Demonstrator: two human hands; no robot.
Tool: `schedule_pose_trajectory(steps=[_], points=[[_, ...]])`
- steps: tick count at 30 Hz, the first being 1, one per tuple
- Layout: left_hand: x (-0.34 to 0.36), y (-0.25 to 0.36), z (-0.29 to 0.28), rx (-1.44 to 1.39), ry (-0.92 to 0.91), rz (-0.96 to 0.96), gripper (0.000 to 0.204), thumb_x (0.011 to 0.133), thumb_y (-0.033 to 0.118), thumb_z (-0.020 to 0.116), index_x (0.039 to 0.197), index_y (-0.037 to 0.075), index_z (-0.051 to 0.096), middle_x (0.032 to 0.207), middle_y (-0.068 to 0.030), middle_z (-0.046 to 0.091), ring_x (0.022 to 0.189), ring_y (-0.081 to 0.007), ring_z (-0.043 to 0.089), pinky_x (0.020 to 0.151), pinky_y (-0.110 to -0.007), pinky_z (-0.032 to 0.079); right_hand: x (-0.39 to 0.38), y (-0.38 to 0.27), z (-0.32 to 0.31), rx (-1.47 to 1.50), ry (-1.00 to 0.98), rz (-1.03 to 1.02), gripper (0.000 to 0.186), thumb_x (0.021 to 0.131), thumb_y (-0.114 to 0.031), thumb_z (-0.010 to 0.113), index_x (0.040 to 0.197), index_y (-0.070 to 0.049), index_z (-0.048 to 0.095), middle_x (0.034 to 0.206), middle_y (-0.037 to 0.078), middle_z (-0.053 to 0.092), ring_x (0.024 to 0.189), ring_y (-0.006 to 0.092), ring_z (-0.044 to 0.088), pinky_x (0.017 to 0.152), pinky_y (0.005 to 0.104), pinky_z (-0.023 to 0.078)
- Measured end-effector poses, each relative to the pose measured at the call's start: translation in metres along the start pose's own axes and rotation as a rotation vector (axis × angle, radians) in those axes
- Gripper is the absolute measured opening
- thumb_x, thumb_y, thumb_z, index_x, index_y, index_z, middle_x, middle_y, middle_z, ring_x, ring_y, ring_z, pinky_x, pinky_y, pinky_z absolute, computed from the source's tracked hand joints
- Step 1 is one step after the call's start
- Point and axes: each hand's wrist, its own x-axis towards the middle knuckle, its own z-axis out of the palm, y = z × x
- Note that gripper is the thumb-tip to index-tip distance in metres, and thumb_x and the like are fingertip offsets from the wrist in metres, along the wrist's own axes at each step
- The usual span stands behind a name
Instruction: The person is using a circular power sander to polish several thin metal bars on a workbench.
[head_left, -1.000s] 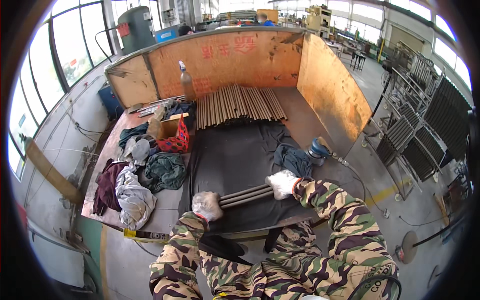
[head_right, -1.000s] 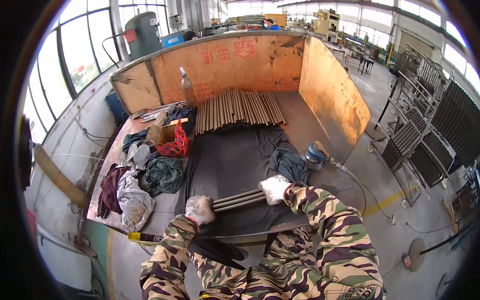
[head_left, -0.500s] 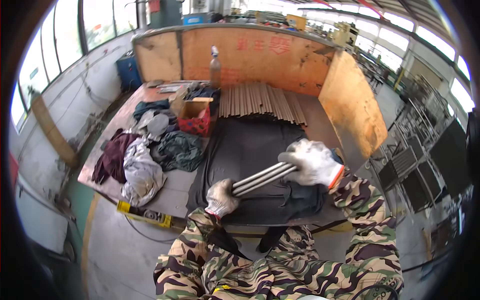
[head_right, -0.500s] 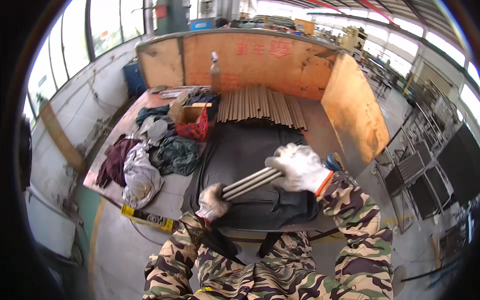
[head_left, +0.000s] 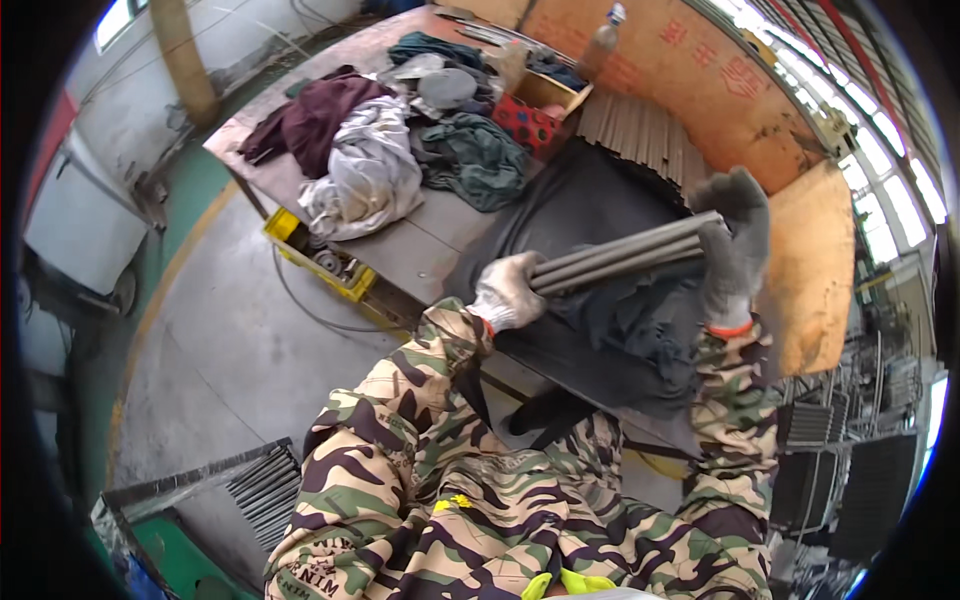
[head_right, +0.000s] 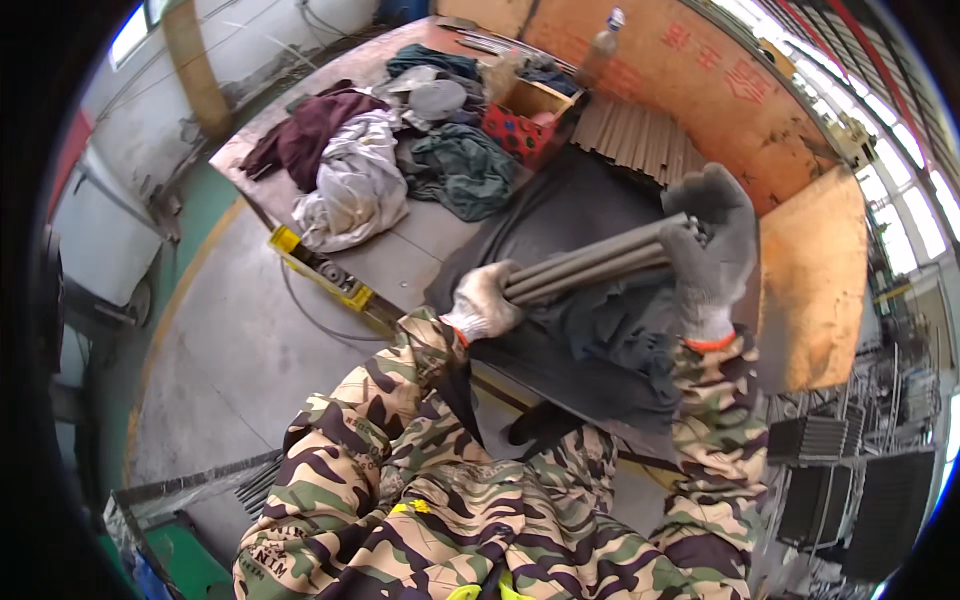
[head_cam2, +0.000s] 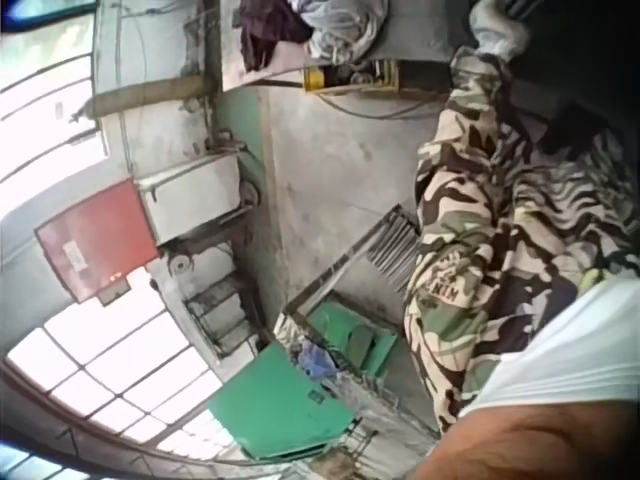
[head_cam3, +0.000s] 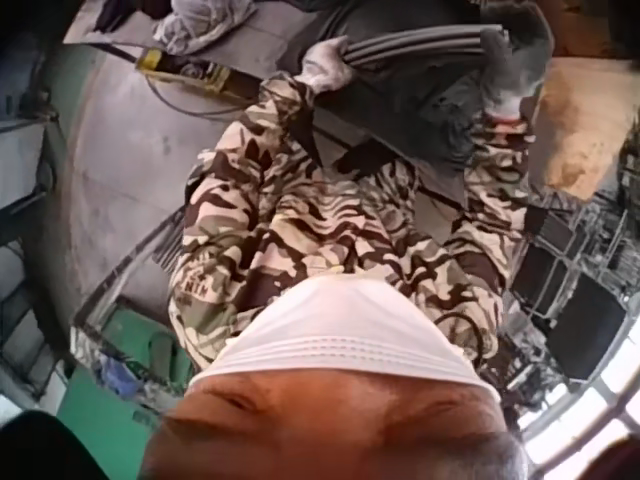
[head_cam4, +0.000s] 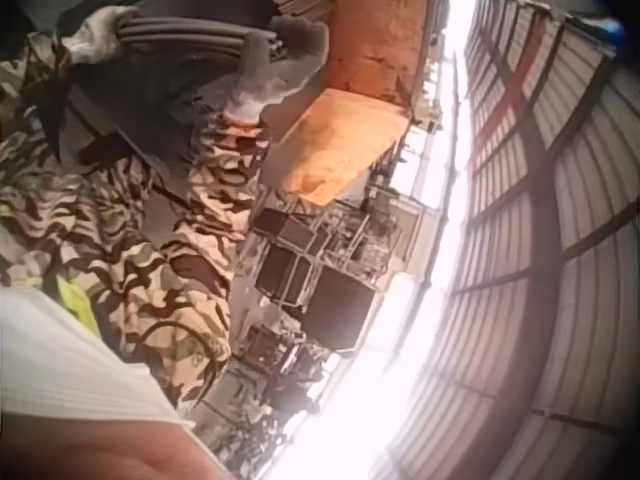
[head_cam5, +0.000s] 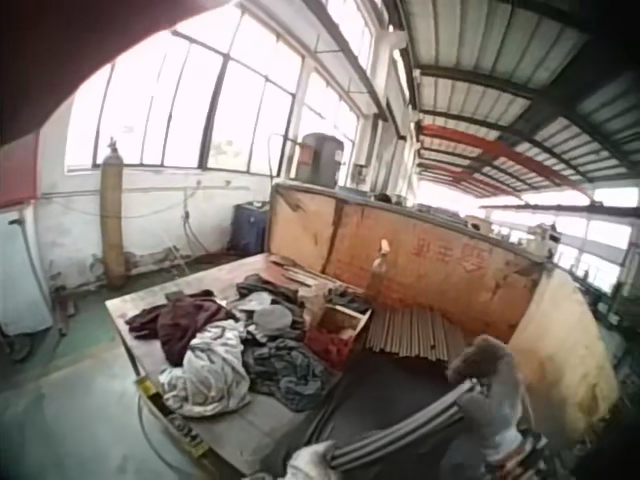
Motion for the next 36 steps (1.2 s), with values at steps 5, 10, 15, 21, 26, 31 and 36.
schedule_pose_trajectory(steps=[5, 10, 15, 21, 26, 31, 36], points=[[0.005, -0.002, 0.008, 0.128, 0.036, -0.012, 0.035, 0.079, 0.02, 0.086, 0.111, 0.009, 0.077, 0.095, -0.0176, 0.08, 0.096, -0.0376, 0.078, 0.086, -0.045, 0.061, -0.094, 0.049, -0.039, -0.272, -0.12, 0.549, 0.066, 0.074, -0.01, 0.098, 0.134, -0.003, 0.071, 0.126, 0.009, 0.078, 0.116, 0.0185, 0.074, 0.104, 0.0372, 0.059], [0.002, -0.03, 0.017, -0.089, 0.099, -0.006, 0.035, 0.082, 0.011, 0.081, 0.114, 0.002, 0.072, 0.101, -0.0128, 0.081, 0.095, -0.0224, 0.079, 0.083, -0.04, 0.063, -0.093, 0.036, -0.036, -1.245, -0.806, 0.625, 0.044, 0.084, -0.013, 0.077, 0.127, -0.004, 0.074, 0.11, 0.017, 0.079, 0.106, 0.0382, 0.075, 0.098, 0.0421, 0.061], [0.004, -0.032, -0.009, 0.097, 0.274, -0.048, 0.025, 0.085, 0.013, 0.076, 0.107, 0.002, 0.073, 0.082, -0.0152, 0.077, 0.079, -0.0232, 0.077, 0.073, -0.04, 0.058, -0.06, 0.079, -0.205, -0.95, -0.005, 0.398, 0.04, 0.083, -0.003, 0.067, 0.12, -0.009, 0.078, 0.12, 0.013, 0.08, 0.116, 0.0317, 0.075, 0.107, 0.0378, 0.058], [-0.022, 0.0, -0.075, 0.111, 0.493, 0.084, 0.023, 0.075, 0.01, 0.08, 0.098, 0.008, 0.077, 0.08, -0.007, 0.076, 0.073, -0.0187, 0.073, 0.071, -0.038, 0.058, 0.048, 0.073, -0.331, -1.682, -0.005, 0.219, 0.089, 0.088, -0.03, 0.082, 0.164, -0.003, 0.042, 0.144, 0.032, 0.065, 0.13, 0.0476, 0.065, 0.111, 0.0505, 0.054], [-0.109, 0.002, -0.109, 0.434, 0.742, -0.205, 0.021, 0.075, 0.016, 0.082, 0.094, 0.011, 0.076, 0.076, -0.0115, 0.074, 0.07, -0.0254, 0.075, 0.067, -0.043, 0.058, 0.027, 0.045, -0.255, -1.328, -0.074, -0.374, 0.086, 0.084, -0.057, 0.092, 0.154, -0.017, 0.062, 0.098, 0.012, 0.078, 0.071, 0.0318, 0.073, 0.065, 0.0422, 0.063], [-0.244, -0.01, -0.129, 0.107, 0.523, -0.725, 0.032, 0.077, 0.023, 0.078, 0.104, 0.006, 0.075, 0.079, -0.0117, 0.074, 0.074, -0.0234, 0.072, 0.072, -0.041, 0.058, -0.042, 0.051, -0.288, -1.023, -0.297, -0.226, 0.063, 0.105, -0.01, 0.074, 0.162, 0.003, 0.048, 0.159, 0.023, 0.057, 0.137, 0.0305, 0.063, 0.116, 0.0392, 0.051], [-0.387, -0.089, -0.118, 0.226, 0.424, -1.264, 0.033, 0.081, 0.03, 0.077, 0.104, 0.005, 0.081, 0.076, -0.0121, 0.075, 0.073, -0.0256, 0.074, 0.068, -0.042, 0.059, -0.053, 0.054, -0.289, -0.853, -0.242, 0.032, 0.055, 0.107, -0.006, 0.07, 0.16, -0.001, 0.053, 0.157, 0.016, 0.059, 0.135, 0.0249, 0.062, 0.115, 0.0352, 0.049]])
